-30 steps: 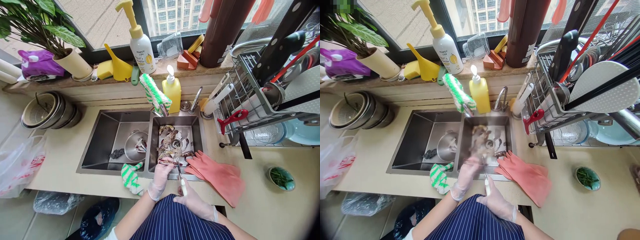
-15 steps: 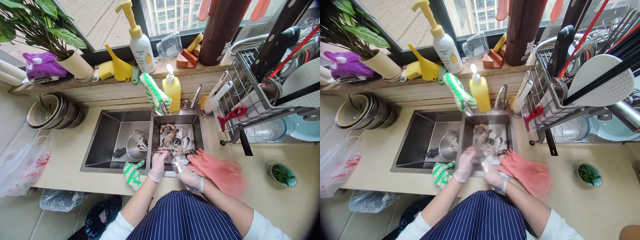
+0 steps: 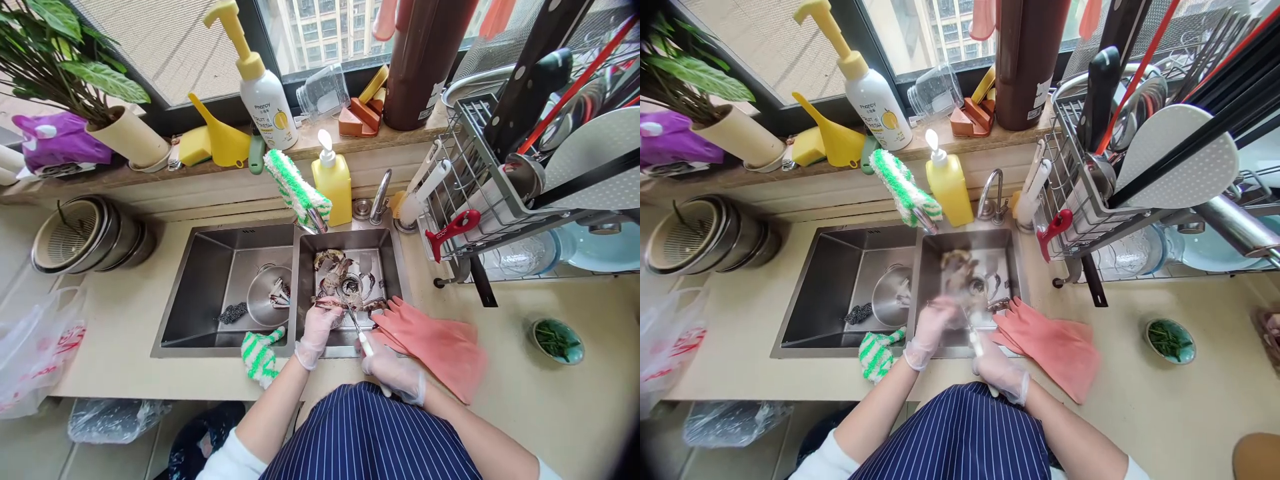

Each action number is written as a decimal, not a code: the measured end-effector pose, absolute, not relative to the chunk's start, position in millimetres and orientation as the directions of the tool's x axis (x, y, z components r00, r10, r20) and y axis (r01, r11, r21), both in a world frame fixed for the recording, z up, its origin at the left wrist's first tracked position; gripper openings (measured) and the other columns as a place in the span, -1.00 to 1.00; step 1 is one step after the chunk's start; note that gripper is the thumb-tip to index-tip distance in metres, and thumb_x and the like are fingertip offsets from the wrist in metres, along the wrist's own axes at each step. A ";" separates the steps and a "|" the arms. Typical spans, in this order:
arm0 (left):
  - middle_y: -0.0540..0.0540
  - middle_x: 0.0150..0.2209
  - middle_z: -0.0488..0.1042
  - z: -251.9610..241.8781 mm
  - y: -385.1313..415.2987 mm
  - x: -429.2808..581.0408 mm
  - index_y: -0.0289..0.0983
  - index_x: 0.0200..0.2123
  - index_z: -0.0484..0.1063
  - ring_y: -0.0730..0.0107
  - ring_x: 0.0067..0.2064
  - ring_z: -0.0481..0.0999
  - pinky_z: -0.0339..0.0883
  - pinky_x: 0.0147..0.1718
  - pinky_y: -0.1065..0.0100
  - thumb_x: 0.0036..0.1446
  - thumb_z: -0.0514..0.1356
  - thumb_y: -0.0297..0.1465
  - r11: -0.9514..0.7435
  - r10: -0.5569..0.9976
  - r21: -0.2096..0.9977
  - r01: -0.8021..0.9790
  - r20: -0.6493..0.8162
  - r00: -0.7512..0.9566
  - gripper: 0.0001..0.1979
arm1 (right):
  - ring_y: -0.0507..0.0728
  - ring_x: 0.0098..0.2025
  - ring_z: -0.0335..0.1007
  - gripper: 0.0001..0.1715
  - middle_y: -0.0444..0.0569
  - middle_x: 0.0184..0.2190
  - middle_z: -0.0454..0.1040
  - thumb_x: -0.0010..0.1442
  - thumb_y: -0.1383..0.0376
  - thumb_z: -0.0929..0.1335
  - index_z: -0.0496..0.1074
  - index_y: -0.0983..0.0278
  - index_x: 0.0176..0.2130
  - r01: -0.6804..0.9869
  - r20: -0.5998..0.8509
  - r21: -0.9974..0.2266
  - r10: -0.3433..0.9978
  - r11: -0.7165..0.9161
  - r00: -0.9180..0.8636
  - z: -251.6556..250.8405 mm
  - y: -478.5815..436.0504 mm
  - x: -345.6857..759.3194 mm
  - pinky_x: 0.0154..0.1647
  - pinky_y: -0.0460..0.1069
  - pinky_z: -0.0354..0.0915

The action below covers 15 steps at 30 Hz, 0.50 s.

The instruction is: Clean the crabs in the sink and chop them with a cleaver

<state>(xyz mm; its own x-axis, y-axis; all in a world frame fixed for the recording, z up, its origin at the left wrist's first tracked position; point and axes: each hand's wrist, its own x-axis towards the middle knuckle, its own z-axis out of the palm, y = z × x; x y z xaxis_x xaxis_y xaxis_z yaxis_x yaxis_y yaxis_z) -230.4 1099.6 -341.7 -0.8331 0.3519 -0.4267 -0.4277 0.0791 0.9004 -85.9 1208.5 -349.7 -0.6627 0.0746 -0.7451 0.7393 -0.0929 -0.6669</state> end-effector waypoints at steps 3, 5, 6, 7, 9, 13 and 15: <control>-0.05 -0.41 0.56 -341.9 1102.8 -229.1 -0.31 -0.39 0.56 0.34 -0.37 0.49 0.34 -0.26 0.32 -0.20 0.41 -0.35 0.073 0.335 0.882 -0.466 -0.462 -0.821 -0.75 | 0.01 -0.48 0.09 -0.60 -0.19 -0.49 0.20 -0.32 0.46 0.25 0.23 0.21 -0.36 0.738 -0.752 -0.660 0.131 -0.140 -0.647 -348.2 1199.6 -87.0 -0.49 -0.07 -0.02; -0.05 -0.43 0.55 -343.7 1104.7 -229.3 -0.32 -0.40 0.55 0.35 -0.39 0.48 0.33 -0.28 0.33 -0.21 0.42 -0.31 0.055 0.302 0.872 -0.486 -0.479 -0.824 -0.72 | 0.03 -0.45 0.10 -0.65 -0.18 -0.50 0.18 -0.37 0.46 0.23 0.18 0.21 -0.44 0.737 -0.755 -0.655 0.160 -0.166 -0.636 -349.8 1193.3 -90.8 -0.49 -0.07 -0.01; -0.04 -0.43 0.55 -345.1 1105.3 -229.6 -0.33 -0.40 0.54 0.37 -0.40 0.48 0.33 -0.28 0.34 -0.21 0.43 -0.28 0.041 0.281 0.867 -0.496 -0.487 -0.827 -0.70 | 0.03 -0.45 0.10 -0.66 -0.18 -0.51 0.17 -0.38 0.45 0.22 0.17 0.21 -0.46 0.740 -0.761 -0.649 0.163 -0.178 -0.628 -350.3 1190.8 -93.1 -0.49 -0.07 0.00; -0.04 -0.43 0.54 -346.8 1105.5 -229.9 -0.33 -0.39 0.53 0.39 -0.40 0.47 0.33 -0.29 0.34 -0.21 0.43 -0.26 0.023 0.264 0.861 -0.508 -0.495 -0.827 -0.68 | 0.04 -0.45 0.11 -0.67 -0.17 -0.51 0.17 -0.39 0.44 0.22 0.16 0.21 -0.47 0.743 -0.768 -0.641 0.163 -0.192 -0.620 -349.9 1189.1 -95.3 -0.49 -0.07 0.01; -0.04 -0.42 0.54 -350.3 1104.2 -230.0 -0.34 -0.35 0.53 0.41 -0.40 0.47 0.33 -0.28 0.34 -0.21 0.45 -0.23 -0.027 0.260 0.840 -0.543 -0.518 -0.815 -0.63 | 0.04 -0.46 0.11 -0.65 -0.18 -0.52 0.16 -0.39 0.42 0.21 0.17 0.21 -0.45 0.750 -0.780 -0.626 0.151 -0.215 -0.608 -344.0 1189.1 -99.0 -0.50 -0.07 0.03; -0.06 -0.34 0.54 -354.7 1095.9 -228.4 -0.31 -0.25 0.50 0.41 -0.34 0.49 0.33 -0.24 0.35 -0.16 0.46 -0.26 -0.163 0.369 0.746 -0.645 -0.561 -0.741 -0.59 | 0.02 -0.49 0.12 -0.52 -0.21 -0.49 0.18 -0.35 0.38 0.23 0.21 0.19 -0.30 0.721 -0.770 -0.597 -0.003 -0.353 -0.639 -310.7 1205.1 -101.1 -0.48 -0.07 0.10; -0.06 -0.31 0.54 -354.9 1091.8 -228.0 -0.30 -0.24 0.49 0.42 -0.32 0.49 0.34 -0.25 0.36 -0.13 0.46 -0.29 -0.215 0.441 0.685 -0.696 -0.568 -0.695 -0.62 | 0.00 -0.50 0.11 -0.52 -0.23 -0.49 0.20 -0.31 0.36 0.25 0.23 0.19 -0.26 0.729 -0.754 -0.564 -0.119 -0.389 -0.646 -292.9 1215.4 -99.0 -0.46 -0.07 0.09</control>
